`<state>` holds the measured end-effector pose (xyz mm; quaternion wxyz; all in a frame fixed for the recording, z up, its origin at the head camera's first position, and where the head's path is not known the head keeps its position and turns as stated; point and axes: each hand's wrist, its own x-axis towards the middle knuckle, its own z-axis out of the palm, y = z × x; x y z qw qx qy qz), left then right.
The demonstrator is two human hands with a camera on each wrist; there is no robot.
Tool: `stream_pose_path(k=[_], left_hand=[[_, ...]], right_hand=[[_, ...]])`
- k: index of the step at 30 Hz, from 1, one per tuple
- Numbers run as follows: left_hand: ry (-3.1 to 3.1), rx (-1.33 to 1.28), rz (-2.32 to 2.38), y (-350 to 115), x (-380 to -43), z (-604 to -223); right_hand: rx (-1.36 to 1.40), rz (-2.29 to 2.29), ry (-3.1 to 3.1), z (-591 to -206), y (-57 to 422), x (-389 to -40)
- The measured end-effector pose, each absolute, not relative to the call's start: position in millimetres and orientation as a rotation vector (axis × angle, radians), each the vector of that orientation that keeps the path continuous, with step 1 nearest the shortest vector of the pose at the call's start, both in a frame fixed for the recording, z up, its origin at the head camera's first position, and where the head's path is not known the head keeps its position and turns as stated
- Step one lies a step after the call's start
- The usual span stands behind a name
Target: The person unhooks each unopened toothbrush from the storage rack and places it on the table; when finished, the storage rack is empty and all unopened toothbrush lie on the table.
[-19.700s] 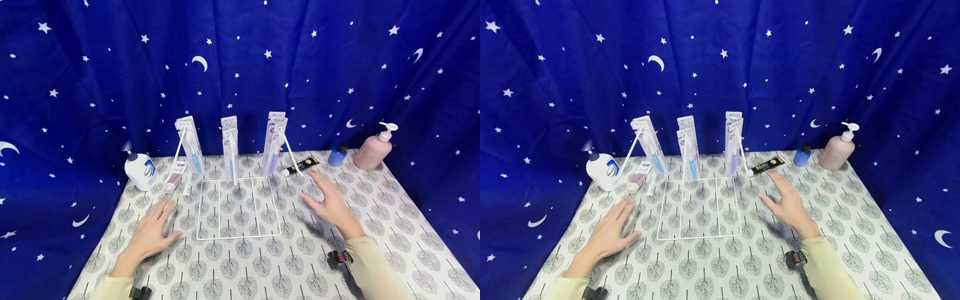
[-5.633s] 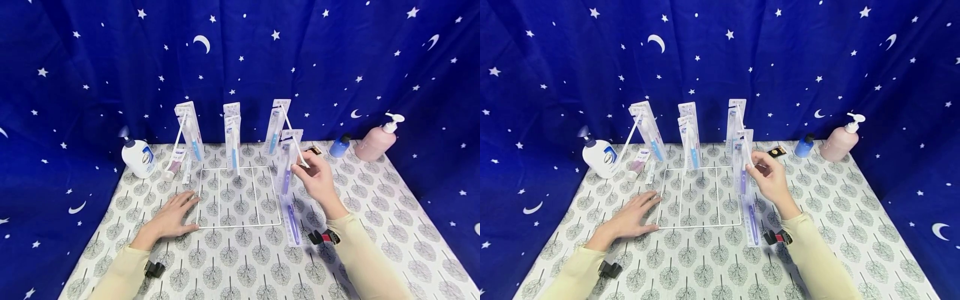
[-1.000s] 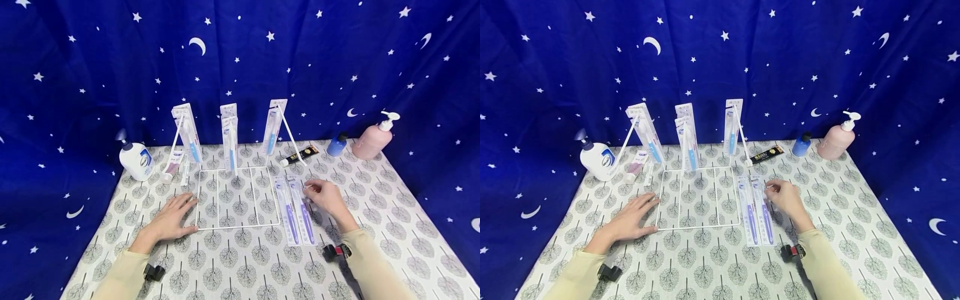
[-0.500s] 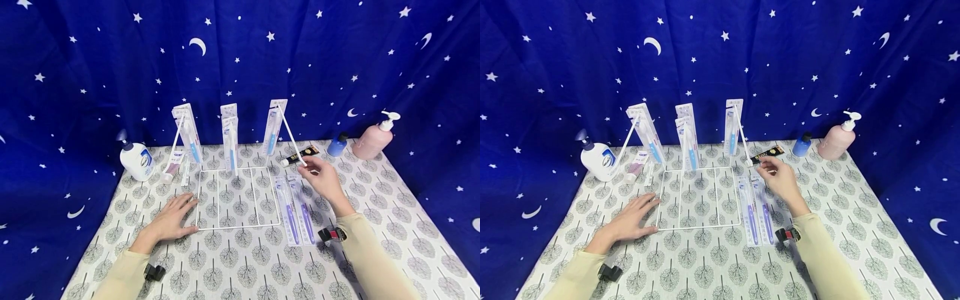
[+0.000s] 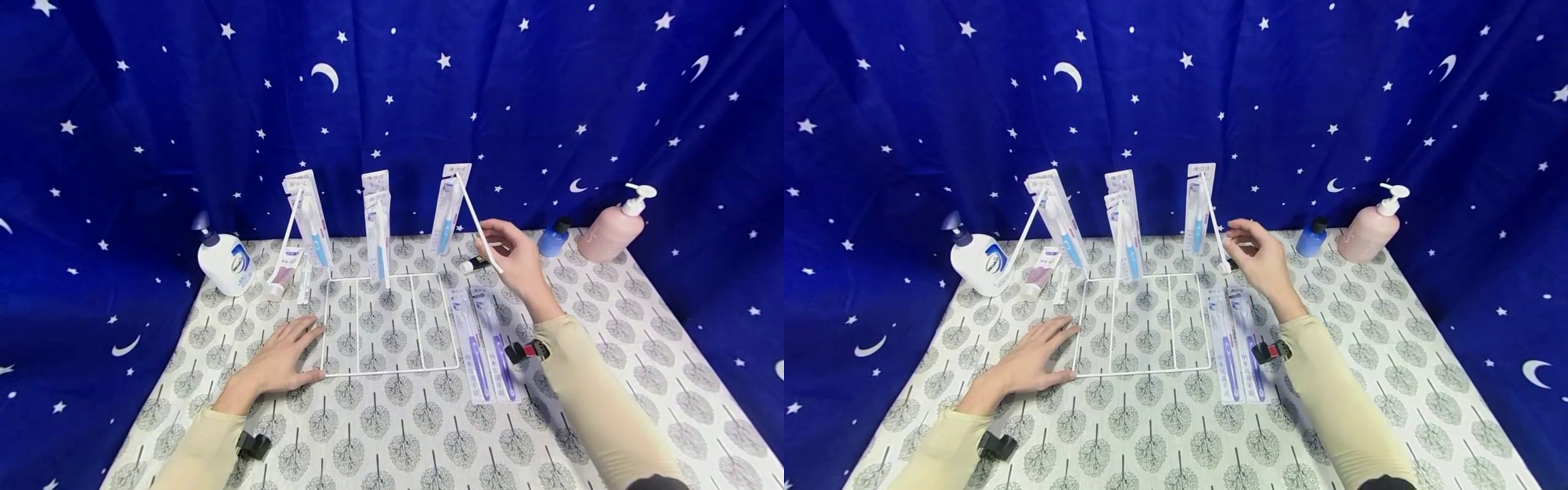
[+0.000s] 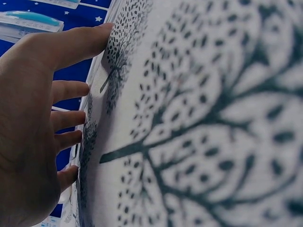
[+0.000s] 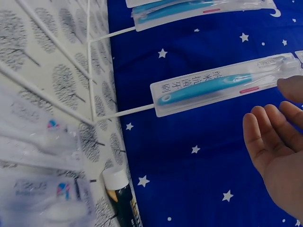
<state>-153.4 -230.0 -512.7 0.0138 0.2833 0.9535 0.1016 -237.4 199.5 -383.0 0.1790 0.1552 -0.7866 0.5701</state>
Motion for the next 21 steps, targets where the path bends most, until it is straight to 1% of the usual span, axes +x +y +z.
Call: stream_pose_path(k=[4, 15, 21], left_hand=[[2.973, 0.878, 0.309, -230, -153, -514], [2.967, 0.878, 0.309, -230, -154, -512], [2.961, 0.876, 0.305, -230, -154, -512]], right_hand=[[0.471, 1.71, -2.136, -381, 196, -248], [0.525, 1.761, -2.052, -375, 189, -269], [0.541, 1.816, -2.056, -380, 190, -282]])
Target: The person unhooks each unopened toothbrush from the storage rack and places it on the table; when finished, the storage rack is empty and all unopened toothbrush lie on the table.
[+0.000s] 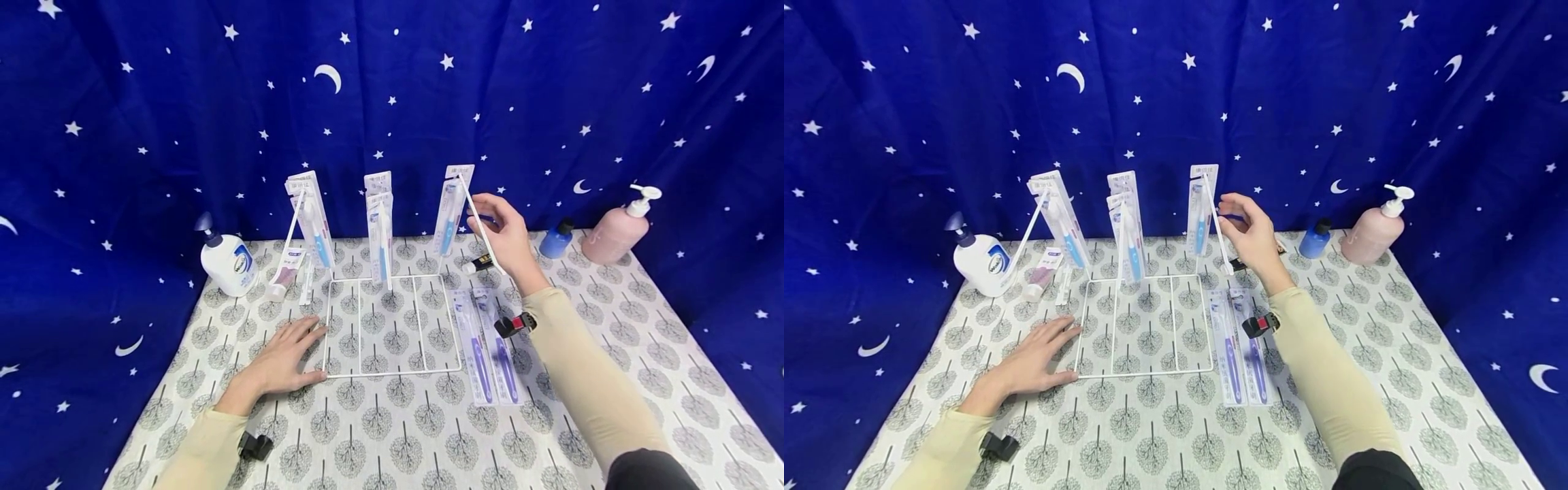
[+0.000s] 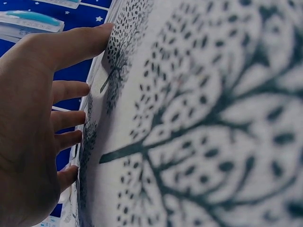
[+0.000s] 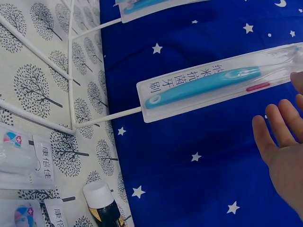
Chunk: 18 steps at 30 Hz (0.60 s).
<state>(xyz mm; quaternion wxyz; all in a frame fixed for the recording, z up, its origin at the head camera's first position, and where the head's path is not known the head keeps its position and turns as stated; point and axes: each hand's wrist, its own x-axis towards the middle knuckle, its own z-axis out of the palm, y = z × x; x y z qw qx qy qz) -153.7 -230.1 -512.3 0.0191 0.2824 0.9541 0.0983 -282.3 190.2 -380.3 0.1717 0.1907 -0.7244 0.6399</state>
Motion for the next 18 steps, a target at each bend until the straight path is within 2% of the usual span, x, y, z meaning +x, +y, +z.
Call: stream_pose_path(k=[5, 18], left_hand=[[2.956, 0.866, 0.312, -230, -153, -512], [2.951, 0.867, 0.324, -231, -155, -515]], right_hand=[[0.559, 1.862, -2.03, -390, 189, -293], [0.58, 1.822, -2.011, -384, 177, -291]])
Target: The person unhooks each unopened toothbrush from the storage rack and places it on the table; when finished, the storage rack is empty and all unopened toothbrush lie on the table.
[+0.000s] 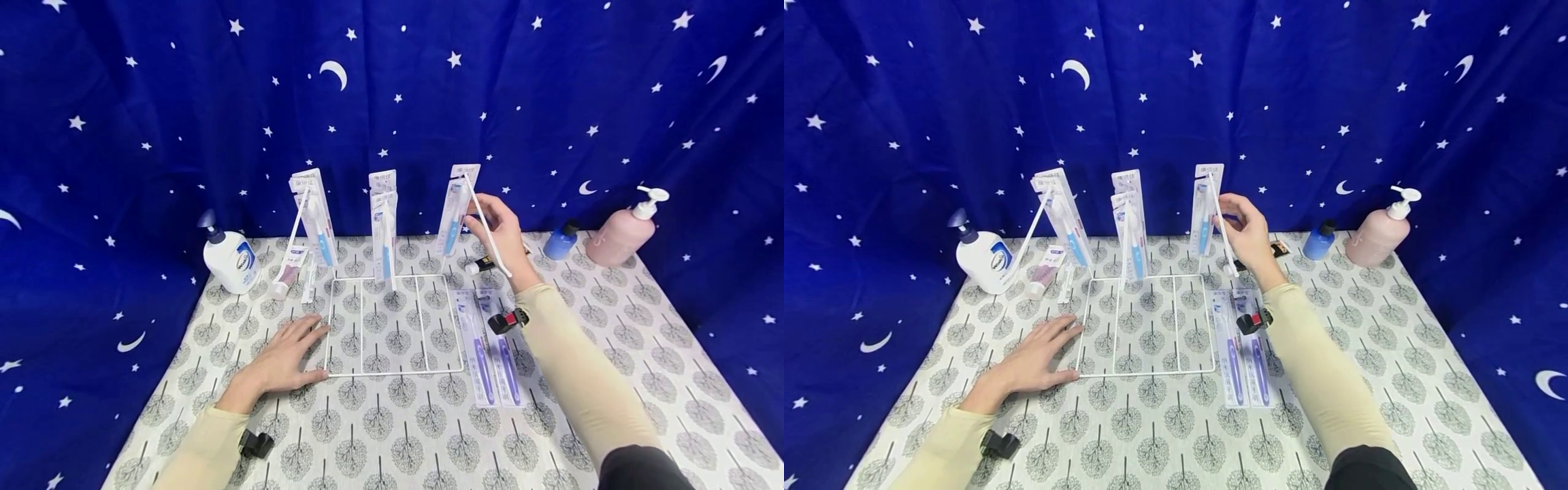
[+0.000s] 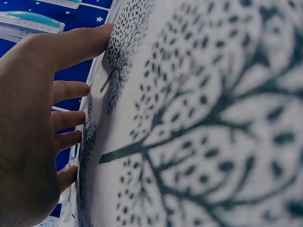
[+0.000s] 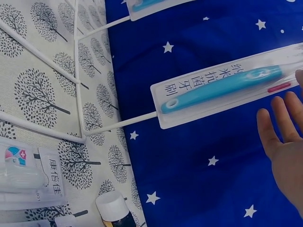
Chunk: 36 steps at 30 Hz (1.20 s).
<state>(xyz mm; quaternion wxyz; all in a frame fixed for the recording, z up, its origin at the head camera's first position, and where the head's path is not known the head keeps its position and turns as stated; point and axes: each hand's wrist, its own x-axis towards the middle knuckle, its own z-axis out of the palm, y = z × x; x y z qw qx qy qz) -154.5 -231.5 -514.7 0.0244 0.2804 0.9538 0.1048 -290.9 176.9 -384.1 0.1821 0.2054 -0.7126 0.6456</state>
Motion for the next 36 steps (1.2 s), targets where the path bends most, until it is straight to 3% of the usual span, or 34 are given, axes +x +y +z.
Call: stream_pose_path(k=[16, 36], left_hand=[[2.951, 0.876, 0.323, -233, -157, -515], [2.945, 0.864, 0.319, -232, -155, -512]], right_hand=[[0.476, 1.808, -2.009, -416, 181, -319], [0.596, 1.916, -1.933, -402, 184, -272]])
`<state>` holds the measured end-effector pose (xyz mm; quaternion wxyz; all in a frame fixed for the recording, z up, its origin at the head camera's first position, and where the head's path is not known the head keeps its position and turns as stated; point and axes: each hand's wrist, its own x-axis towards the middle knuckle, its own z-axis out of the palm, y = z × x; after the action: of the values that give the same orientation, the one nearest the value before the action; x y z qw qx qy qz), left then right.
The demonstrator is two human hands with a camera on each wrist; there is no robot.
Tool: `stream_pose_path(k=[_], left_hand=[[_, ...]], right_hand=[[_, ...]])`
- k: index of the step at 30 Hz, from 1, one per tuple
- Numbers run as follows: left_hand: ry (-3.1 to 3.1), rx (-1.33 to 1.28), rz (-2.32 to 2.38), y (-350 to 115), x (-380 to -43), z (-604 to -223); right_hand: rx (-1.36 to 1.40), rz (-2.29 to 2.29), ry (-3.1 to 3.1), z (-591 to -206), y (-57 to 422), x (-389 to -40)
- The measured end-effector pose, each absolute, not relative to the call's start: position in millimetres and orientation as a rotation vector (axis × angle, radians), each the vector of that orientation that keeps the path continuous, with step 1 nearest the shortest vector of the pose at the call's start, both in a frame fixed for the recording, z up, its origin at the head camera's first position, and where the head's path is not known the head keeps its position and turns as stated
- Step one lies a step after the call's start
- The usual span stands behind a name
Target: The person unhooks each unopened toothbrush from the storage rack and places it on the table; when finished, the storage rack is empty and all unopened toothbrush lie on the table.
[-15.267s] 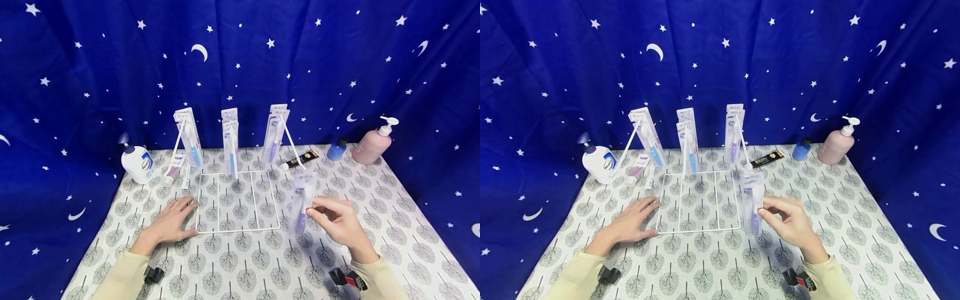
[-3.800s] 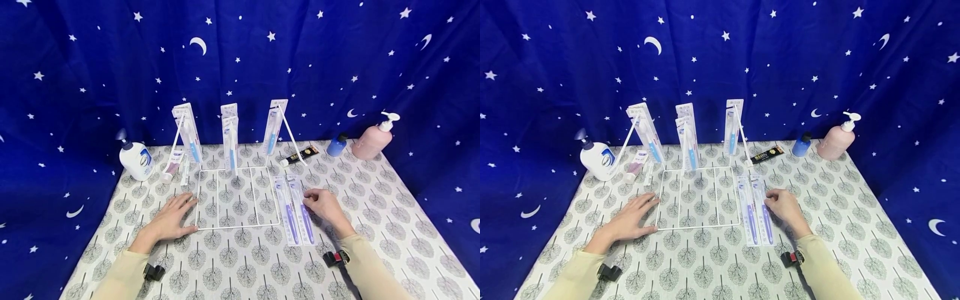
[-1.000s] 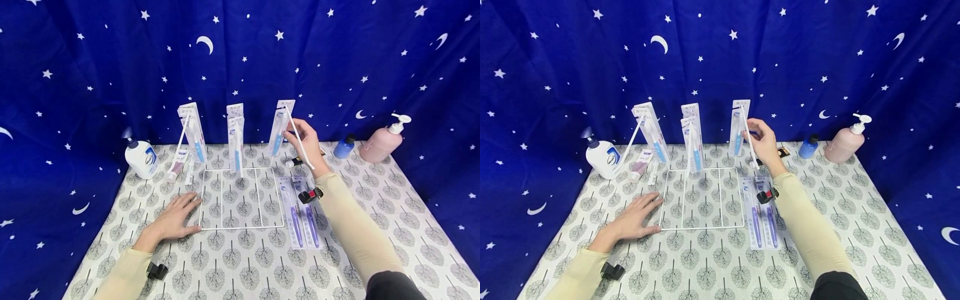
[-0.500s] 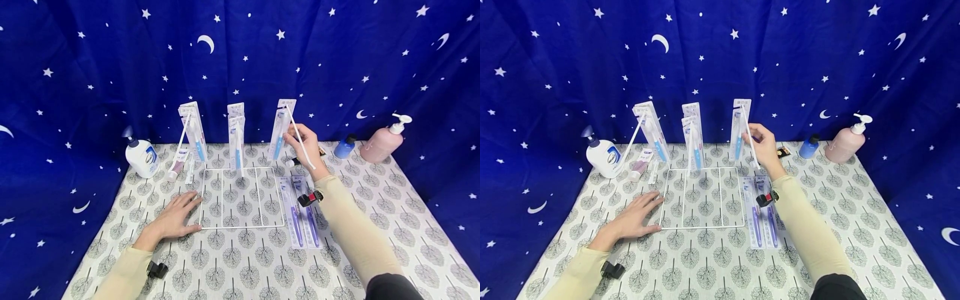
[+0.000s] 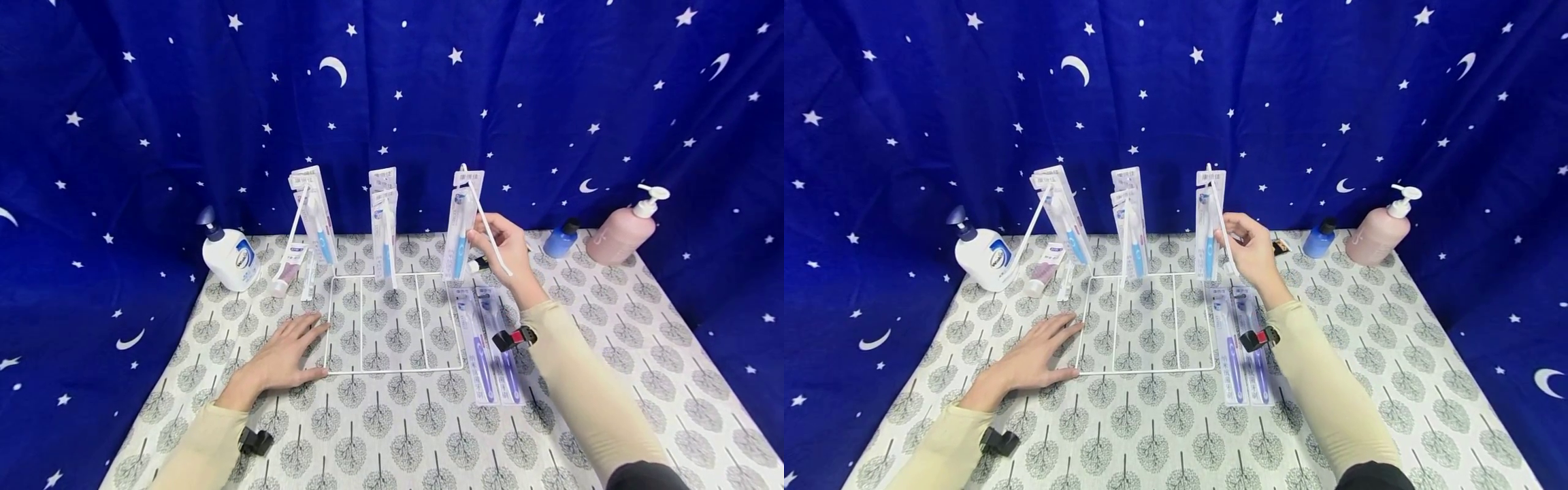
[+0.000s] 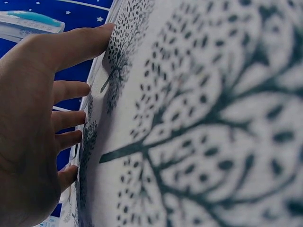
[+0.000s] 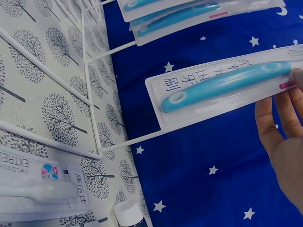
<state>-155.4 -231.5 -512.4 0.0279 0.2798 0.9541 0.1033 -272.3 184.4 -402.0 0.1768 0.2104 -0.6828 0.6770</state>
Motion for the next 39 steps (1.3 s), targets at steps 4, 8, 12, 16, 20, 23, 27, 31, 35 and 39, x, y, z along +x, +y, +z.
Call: stream_pose_path(k=[4, 8, 12, 16, 20, 23, 27, 31, 35, 39], left_hand=[[2.944, 0.864, 0.335, -231, -155, -511], [2.945, 0.858, 0.328, -230, -155, -511], [2.947, 0.86, 0.322, -230, -154, -511], [2.95, 0.865, 0.319, -231, -154, -512], [2.95, 0.866, 0.315, -231, -154, -512], [2.952, 0.867, 0.314, -231, -154, -511], [2.953, 0.864, 0.316, -231, -153, -511], [2.95, 0.859, 0.322, -231, -153, -512], [2.947, 0.86, 0.323, -230, -153, -512], [2.95, 0.866, 0.312, -230, -154, -511]], right_hand=[[0.639, 1.906, -1.915, -397, 184, -261], [0.673, 1.886, -1.919, -394, 184, -251], [0.689, 1.887, -1.918, -392, 183, -241], [0.682, 1.87, -1.928, -391, 183, -232], [0.666, 1.834, -1.961, -395, 186, -228], [0.651, 1.827, -1.975, -400, 189, -226], [0.659, 1.886, -1.956, -403, 191, -221], [0.691, 1.965, -1.92, -404, 192, -213], [0.73, 2.01, -1.881, -404, 193, -206], [0.764, 2.005, -1.86, -403, 194, -197]])
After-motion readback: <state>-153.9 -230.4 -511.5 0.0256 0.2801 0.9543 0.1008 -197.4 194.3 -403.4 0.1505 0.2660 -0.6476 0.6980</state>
